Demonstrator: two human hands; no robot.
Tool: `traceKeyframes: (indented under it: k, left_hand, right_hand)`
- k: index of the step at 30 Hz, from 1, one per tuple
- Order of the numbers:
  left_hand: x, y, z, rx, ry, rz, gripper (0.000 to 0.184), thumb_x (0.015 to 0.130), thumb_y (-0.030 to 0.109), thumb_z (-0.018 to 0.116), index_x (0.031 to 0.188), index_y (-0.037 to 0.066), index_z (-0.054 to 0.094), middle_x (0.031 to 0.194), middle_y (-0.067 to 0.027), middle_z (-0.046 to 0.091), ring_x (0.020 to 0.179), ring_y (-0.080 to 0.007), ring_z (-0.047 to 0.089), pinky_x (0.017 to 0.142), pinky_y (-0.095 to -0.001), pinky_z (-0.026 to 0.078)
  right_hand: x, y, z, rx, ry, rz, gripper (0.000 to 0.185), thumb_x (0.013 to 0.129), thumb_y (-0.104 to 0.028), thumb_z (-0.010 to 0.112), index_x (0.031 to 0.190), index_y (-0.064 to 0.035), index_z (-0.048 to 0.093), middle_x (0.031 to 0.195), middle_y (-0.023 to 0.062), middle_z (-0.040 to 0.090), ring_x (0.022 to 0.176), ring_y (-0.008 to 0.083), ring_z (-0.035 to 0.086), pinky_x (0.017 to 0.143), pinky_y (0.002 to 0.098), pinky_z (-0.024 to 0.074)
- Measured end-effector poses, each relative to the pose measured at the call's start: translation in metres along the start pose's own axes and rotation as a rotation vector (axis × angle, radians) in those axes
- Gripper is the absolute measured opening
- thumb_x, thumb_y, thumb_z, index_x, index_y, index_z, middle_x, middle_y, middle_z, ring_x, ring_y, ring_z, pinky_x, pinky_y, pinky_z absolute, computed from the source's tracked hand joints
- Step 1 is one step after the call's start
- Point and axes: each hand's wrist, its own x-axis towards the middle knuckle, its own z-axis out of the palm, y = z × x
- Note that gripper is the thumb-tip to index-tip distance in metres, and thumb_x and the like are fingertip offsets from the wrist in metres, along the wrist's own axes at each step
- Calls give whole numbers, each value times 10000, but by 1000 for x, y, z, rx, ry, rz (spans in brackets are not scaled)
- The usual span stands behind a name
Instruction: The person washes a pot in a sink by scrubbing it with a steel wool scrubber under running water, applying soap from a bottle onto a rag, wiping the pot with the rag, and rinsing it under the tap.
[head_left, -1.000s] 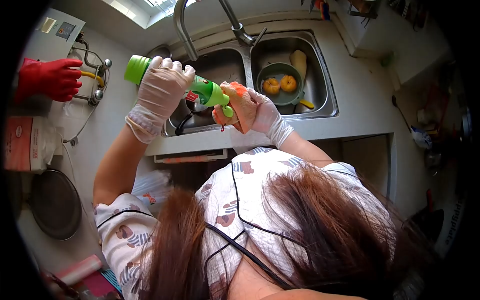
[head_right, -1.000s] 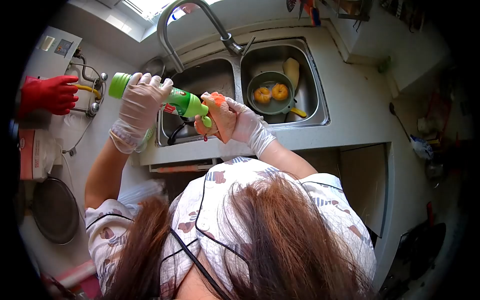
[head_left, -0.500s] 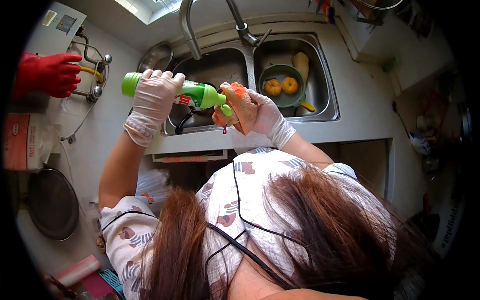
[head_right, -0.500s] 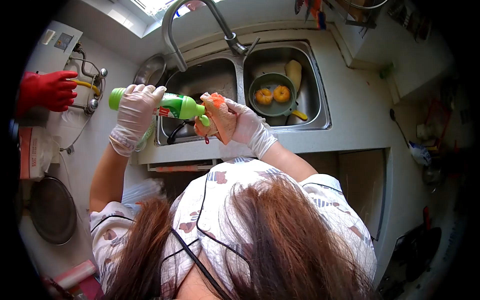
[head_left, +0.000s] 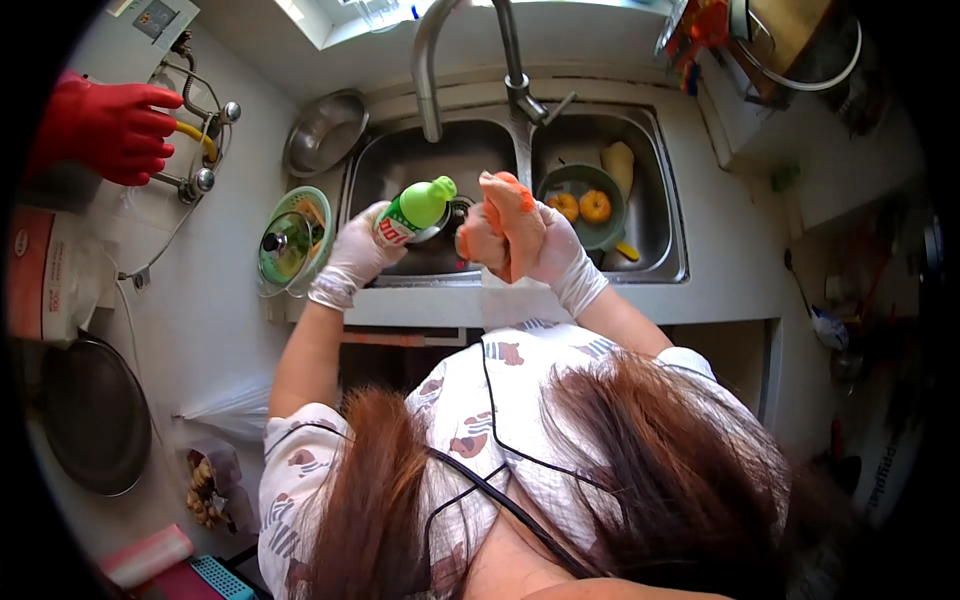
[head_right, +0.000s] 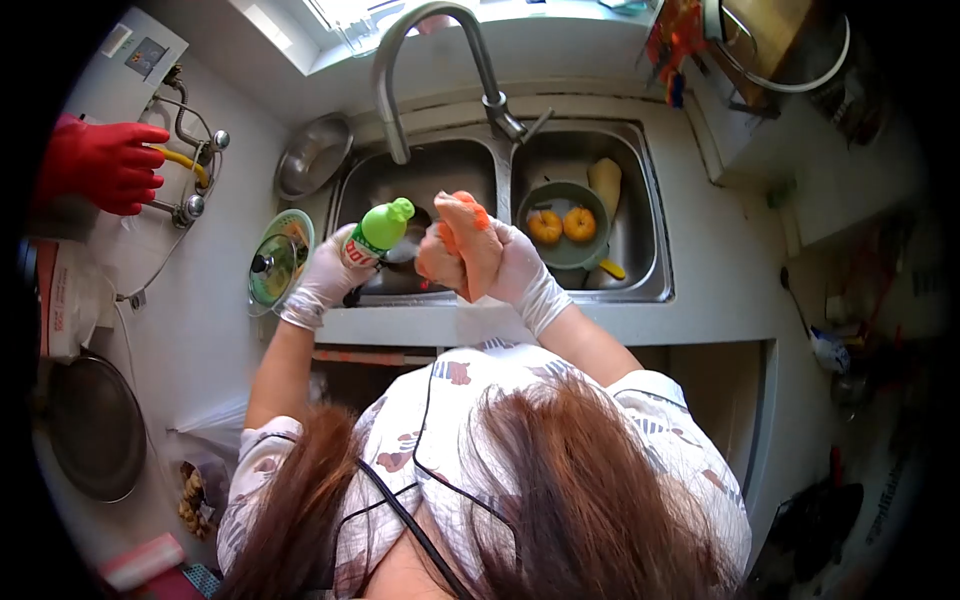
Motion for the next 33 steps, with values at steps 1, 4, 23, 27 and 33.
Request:
traceKeyframes:
  k: [1,4,23,27,33]
  left_hand:
    - [0,-6,2,-114,-1,-18,555,629,14,792,1129,88,563,972,-13,629,880,-122,593,805,-284,500]
    - [4,-11,-1,-361,3,-53,518,622,-15,808,1060,88,551,956,9,609,877,-91,573,792,-270,501]
    - [397,36,-223,-343,777,400,304,662,111,793,878,24,598,756,-73,640,643,-186,623,606,-328,519]
    - [438,47,-220,-587,811,350,358,634,100,786,923,45,582,719,-80,612,513,-160,585,373,-311,452]
    - [485,14,-214,-536,765,313,427,644,135,792,995,74,556,745,-36,617,599,-137,594,508,-287,489]
  right_hand:
    - [3,1,5,-497,21,-132,339,942,-233,393,1143,5,525,1013,111,578,920,229,564,881,331,442]
    - [19,5,24,137,139,20,251,929,-231,409,1005,-30,538,877,83,550,845,215,551,785,336,448]
    - [66,41,-10,413,334,81,358,919,-190,439,1216,-4,510,1191,114,568,1129,262,523,1023,379,373]
    - [58,44,-8,384,406,-91,409,863,-157,563,1252,-62,481,1240,76,526,1097,224,535,986,368,398]
    - [75,52,-8,256,520,-238,495,779,2,628,1238,-98,470,1090,55,541,977,259,588,907,439,476]
